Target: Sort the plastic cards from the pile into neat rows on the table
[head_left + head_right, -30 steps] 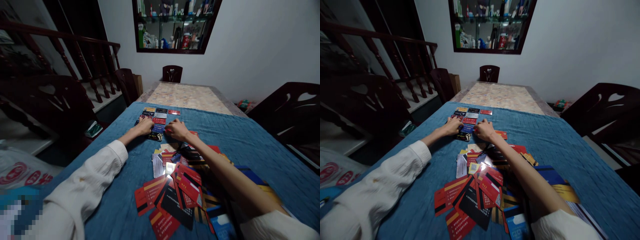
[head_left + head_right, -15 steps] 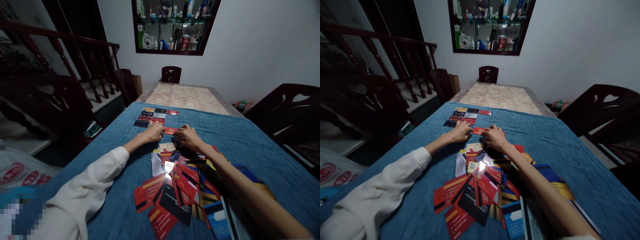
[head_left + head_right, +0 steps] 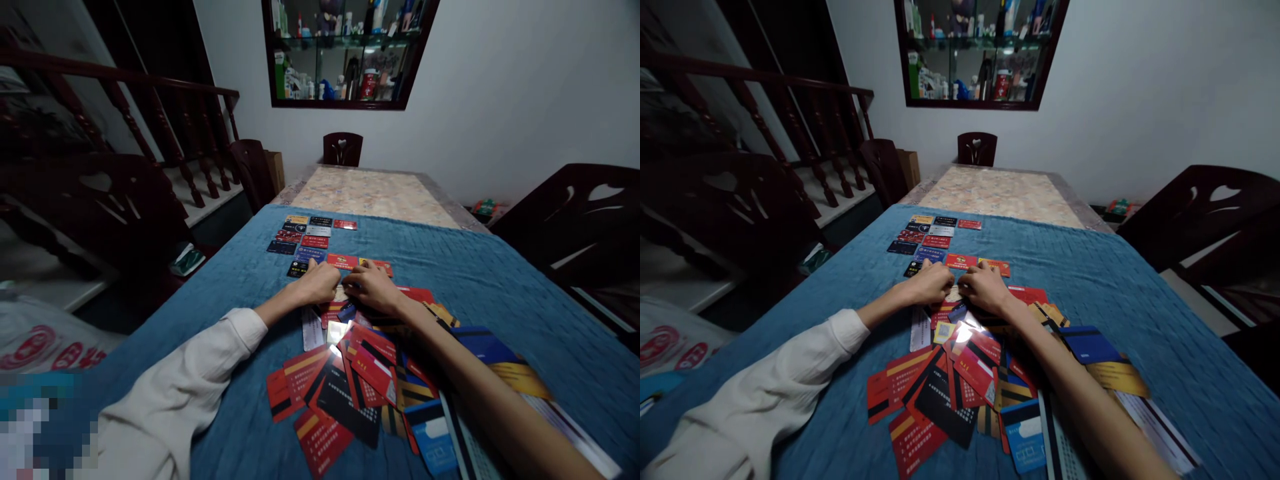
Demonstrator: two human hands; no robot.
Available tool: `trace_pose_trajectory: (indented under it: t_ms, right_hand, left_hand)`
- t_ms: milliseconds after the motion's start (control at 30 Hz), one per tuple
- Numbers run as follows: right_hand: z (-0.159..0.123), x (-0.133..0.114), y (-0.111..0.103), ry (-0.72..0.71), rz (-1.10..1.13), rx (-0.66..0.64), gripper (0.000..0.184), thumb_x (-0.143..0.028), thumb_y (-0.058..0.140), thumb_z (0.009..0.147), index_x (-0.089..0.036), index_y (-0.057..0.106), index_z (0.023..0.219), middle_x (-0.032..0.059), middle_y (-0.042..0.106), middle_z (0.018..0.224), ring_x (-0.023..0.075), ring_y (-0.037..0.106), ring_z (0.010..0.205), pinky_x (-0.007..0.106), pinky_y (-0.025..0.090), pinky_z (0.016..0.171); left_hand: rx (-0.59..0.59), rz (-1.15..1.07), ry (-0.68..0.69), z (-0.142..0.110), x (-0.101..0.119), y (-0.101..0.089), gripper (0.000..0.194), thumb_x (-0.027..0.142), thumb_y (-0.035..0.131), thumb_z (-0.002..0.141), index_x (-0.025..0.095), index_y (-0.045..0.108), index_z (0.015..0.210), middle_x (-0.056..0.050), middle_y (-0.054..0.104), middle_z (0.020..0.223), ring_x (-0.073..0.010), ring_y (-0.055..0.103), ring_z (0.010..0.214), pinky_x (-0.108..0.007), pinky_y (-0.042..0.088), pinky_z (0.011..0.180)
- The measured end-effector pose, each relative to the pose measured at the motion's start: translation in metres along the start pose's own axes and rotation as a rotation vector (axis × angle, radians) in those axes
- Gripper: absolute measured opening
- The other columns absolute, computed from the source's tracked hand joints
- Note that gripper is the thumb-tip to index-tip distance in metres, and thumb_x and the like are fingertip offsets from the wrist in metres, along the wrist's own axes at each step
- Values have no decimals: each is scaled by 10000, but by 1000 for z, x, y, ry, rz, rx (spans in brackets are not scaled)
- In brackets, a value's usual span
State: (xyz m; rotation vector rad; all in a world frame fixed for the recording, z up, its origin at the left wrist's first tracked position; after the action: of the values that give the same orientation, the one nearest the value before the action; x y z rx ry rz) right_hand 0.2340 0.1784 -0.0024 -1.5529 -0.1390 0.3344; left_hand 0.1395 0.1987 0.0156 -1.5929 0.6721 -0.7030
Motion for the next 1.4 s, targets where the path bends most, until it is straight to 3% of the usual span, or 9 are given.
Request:
trace_pose_trajectory:
  t_ms: [233, 333, 500, 867, 1067, 1400]
  right_hand:
    - [3, 6, 6, 41, 42, -8, 286, -275, 566, 928, -253, 704, 1177, 102, 689, 1146, 318, 491, 1142, 405, 391, 859]
    - [2, 6, 7, 52, 57, -4, 270, -273, 574, 925, -256, 699, 1163, 99, 693, 1153, 317, 494, 1150, 400, 403, 847]
    - [3, 3, 6, 50, 34, -4, 261, -377, 613, 910, -239, 706, 1112, 121, 700, 1146, 345, 492, 1164, 436, 412, 856]
    - [9, 13, 12, 119, 133, -38, 205, -316, 608, 885, -249, 742, 1025, 82, 752, 994, 332, 548, 1114, 402, 390, 836]
    - [12, 20, 11, 107, 106, 61, 180, -289, 592, 879, -216, 755, 900, 92, 736, 970, 268, 568, 992, 380, 356, 854]
    - [14, 28, 7, 143, 260, 212, 191, -318, 559, 897, -241, 709, 987, 71, 730, 940, 290, 521, 998, 407, 348, 856]
  left_hand:
    - [-35, -63, -53, 3, -7, 9, 241, 104, 526, 819, 153, 696, 984, -139, 732, 1018, -319, 641, 1048, -450, 442, 917]
    - [-15, -62, -35, 2, -6, 7, 238, 96, 529, 822, 147, 697, 984, -155, 703, 1122, -332, 612, 1107, -449, 441, 917]
    - [-41, -56, -15, -2, 0, 2, 173, 136, 543, 829, 140, 716, 825, -158, 730, 990, -332, 645, 1024, -479, 422, 940]
    - [-45, -90, -6, -2, 0, 1, 161, 87, 543, 780, 144, 692, 761, -129, 730, 861, -319, 663, 941, -444, 414, 888]
    - [-42, -112, -42, -1, -4, -1, 212, 6, 525, 711, 156, 671, 743, -88, 705, 792, -296, 645, 939, -426, 390, 894]
    - [114, -90, -102, 3, -17, -2, 246, 7, 497, 765, 156, 677, 845, -117, 688, 914, -318, 537, 1064, -449, 366, 909]
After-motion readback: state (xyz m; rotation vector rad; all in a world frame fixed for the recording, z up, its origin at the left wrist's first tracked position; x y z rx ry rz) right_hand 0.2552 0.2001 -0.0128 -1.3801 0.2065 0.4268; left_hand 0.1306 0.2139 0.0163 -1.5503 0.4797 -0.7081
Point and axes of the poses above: each hand's wrist, its own z-axis towards the middle knuckle, its own y-axis out of the palm, x = y × z, the point moved 7 cm from there along z, towards the middle knuckle
